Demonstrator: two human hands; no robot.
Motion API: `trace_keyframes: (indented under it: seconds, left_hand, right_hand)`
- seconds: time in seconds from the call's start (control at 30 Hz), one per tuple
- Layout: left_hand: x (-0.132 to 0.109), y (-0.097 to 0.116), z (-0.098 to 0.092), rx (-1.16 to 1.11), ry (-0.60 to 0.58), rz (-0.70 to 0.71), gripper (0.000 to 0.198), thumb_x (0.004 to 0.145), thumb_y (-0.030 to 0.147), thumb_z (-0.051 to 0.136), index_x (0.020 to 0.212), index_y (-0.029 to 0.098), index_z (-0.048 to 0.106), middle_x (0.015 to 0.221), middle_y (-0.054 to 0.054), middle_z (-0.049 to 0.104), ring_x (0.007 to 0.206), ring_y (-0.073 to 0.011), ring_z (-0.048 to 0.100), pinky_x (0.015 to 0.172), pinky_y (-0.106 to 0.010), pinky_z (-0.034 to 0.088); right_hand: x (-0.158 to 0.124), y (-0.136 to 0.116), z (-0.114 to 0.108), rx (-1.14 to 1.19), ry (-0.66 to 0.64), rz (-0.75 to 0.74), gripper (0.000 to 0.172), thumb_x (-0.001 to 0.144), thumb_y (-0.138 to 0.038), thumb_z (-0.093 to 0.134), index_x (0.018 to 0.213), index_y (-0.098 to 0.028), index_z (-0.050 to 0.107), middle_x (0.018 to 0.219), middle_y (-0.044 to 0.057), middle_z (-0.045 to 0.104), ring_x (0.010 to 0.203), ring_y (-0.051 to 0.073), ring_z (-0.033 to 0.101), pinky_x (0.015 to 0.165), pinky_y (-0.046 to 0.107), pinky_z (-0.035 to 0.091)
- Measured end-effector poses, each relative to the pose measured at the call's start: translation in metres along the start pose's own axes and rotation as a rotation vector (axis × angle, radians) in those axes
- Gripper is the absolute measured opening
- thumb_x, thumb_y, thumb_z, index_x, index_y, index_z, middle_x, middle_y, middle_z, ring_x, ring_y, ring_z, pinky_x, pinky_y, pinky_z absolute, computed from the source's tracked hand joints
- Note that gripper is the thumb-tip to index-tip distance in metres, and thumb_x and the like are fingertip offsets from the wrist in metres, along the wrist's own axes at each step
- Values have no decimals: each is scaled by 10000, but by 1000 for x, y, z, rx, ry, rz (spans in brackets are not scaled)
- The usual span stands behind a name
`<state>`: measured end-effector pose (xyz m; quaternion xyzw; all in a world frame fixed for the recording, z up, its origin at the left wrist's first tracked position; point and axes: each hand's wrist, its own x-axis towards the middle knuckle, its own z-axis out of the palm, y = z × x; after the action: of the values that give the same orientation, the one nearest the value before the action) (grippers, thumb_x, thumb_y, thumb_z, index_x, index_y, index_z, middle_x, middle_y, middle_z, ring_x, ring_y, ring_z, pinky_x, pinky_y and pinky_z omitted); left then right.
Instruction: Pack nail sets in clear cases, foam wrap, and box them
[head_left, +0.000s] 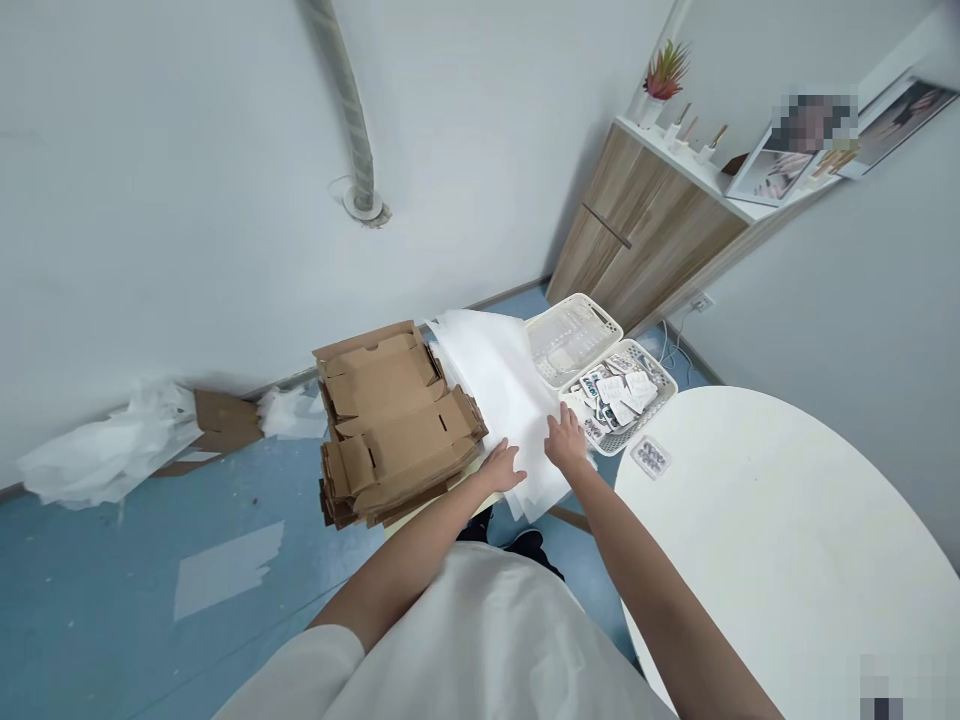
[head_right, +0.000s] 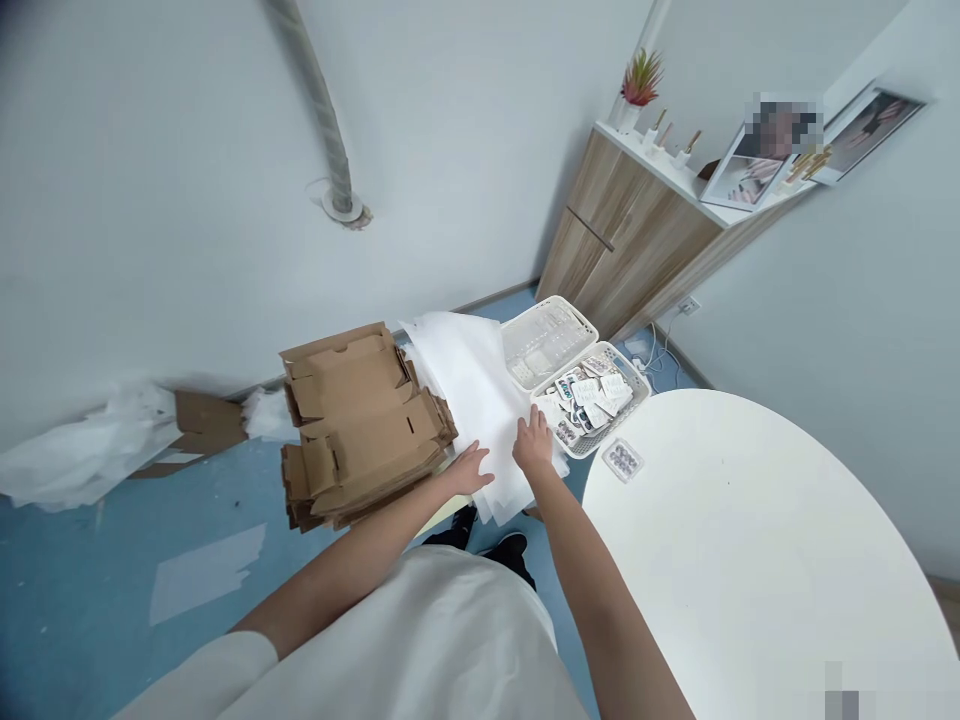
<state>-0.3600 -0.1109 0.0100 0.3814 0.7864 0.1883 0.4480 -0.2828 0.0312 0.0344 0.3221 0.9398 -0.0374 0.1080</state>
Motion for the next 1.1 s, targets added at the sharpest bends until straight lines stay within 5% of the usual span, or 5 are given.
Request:
trace_keyframes:
  seconds: [0.33,0.57,0.83,1.0,1.1]
  left_hand:
    - [8,-15,7,-42,17,-16,637,676,375,529,1231,102,376,1367,-161,284,1286,-249,195,1025,-329,186]
    - [6,-5,9,-106,153,22,589,691,341,525,1214,103,398,1338,-160,312,1253,-246,269,1016,-313,212]
    - [6,4,12,-129,138,46,628,678,342,537,1235,106,370,1302,-158,368,1230,-257,306,995,-317,243]
    - [5,5,17,-201,156,48,637,687,369,535,1246,125,353,1324,-146,347,1238,-250,295,1003,-311,226]
    - [6,10,19,-255,196,54,630,723,395,502,1264,127,323,1340,-145,320,1245,-246,282,1007,-322,223]
  right_hand:
    - [5,7,7,287,139,-69,436,738,-72,334,1149,-135,466,1224,128,466,1057,223,459,836,348,379]
    - [1,13,-10,697,282,229,311,734,-256,439,1029,-169,485,766,37,606,701,174,556,644,295,407]
    - [-16,27,-28,628,283,246,205,789,-278,385,822,-211,576,735,44,622,691,185,557,636,297,383]
    - [-25,23,-40,580,525,130,195,767,-313,429,756,-185,574,944,107,587,930,225,516,790,346,371]
    - [-30,19,-51,713,524,124,192,779,-320,407,793,-185,543,799,66,596,787,191,557,717,315,402]
